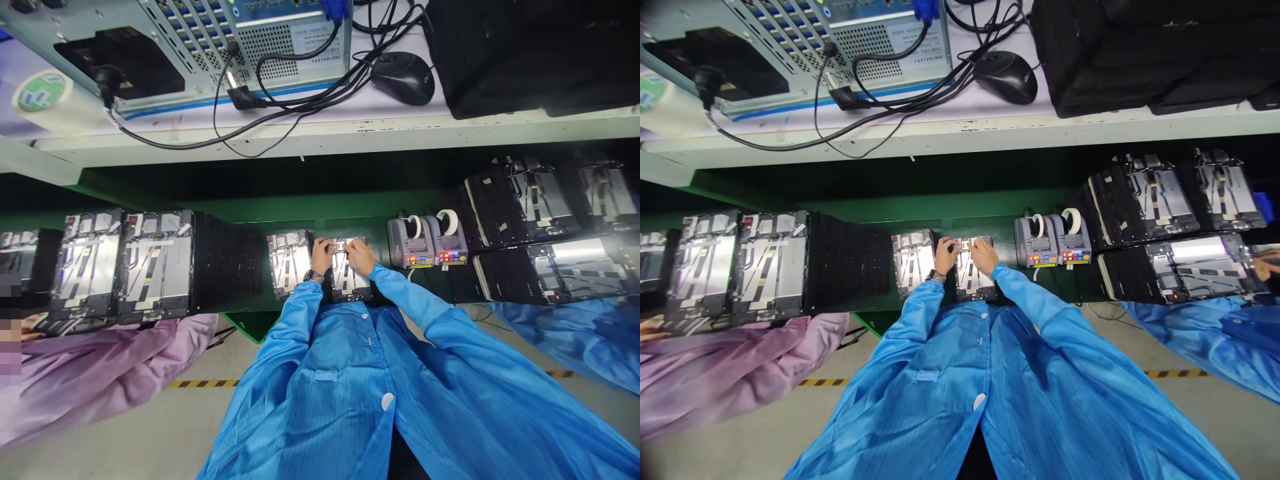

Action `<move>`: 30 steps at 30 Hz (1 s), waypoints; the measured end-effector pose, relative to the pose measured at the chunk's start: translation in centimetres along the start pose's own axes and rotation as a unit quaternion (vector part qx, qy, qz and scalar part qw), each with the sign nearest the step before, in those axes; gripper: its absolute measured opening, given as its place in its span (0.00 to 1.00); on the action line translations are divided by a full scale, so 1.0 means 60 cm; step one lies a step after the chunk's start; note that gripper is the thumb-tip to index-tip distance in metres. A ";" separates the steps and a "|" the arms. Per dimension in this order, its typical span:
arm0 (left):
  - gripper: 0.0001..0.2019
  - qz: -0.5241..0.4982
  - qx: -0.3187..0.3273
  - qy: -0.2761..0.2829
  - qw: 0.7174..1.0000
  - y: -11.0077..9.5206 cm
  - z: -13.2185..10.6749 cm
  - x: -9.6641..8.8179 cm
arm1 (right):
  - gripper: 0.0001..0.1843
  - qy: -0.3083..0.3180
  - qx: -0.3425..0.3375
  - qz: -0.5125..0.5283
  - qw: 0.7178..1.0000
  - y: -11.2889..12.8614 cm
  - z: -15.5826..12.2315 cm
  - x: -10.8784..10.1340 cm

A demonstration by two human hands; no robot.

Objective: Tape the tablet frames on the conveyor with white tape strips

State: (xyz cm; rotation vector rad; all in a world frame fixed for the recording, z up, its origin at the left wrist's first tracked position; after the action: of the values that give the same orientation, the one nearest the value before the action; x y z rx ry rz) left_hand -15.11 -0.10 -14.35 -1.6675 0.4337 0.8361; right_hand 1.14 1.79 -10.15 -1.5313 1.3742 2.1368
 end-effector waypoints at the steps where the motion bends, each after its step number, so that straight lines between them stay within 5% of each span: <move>1: 0.08 0.004 0.008 0.008 1.000 -0.001 0.004 0.000 | 0.20 -0.052 0.026 0.024 0.998 -0.009 -0.013 -0.020; 6: 0.08 0.010 0.037 0.069 0.997 -0.003 0.024 0.003 | 0.18 -0.238 0.144 0.144 0.950 -0.035 -0.127 -0.071; 12: 0.07 0.067 0.067 0.072 0.993 -0.018 0.028 -0.005 | 0.16 -0.263 0.212 0.203 0.919 -0.037 -0.274 -0.039; 20: 0.04 0.021 0.077 0.075 0.994 -0.021 0.042 -0.018 | 0.15 -0.326 0.314 0.207 0.867 -0.134 -0.377 -0.064; 24: 0.08 0.018 0.054 0.050 0.997 -0.014 0.023 -0.027 | 0.17 -0.323 0.290 0.189 0.881 -0.115 -0.363 -0.085; 28: 0.17 0.055 0.029 0.024 0.998 -0.023 -0.038 -0.024 | 0.20 -0.192 0.183 0.171 0.949 -0.030 -0.253 -0.059; 30: 0.22 0.080 0.042 0.027 0.996 -0.038 -0.072 -0.017 | 0.20 -0.131 0.155 0.184 0.962 0.004 -0.206 -0.035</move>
State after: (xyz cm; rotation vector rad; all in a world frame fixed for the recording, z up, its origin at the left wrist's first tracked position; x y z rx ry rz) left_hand -12.95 -3.73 -11.70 -1.5955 0.6380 0.8797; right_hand 10.10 -6.92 -8.85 -0.8974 1.8953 2.0851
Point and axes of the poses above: each hand's wrist, its own z-axis towards the middle knuckle, its own x-axis out of the palm, y = z × x, the point moved 9 cm from there along z, towards the middle knuckle, and after that the axes turned 12 degrees about z, right-handed, at the moved point
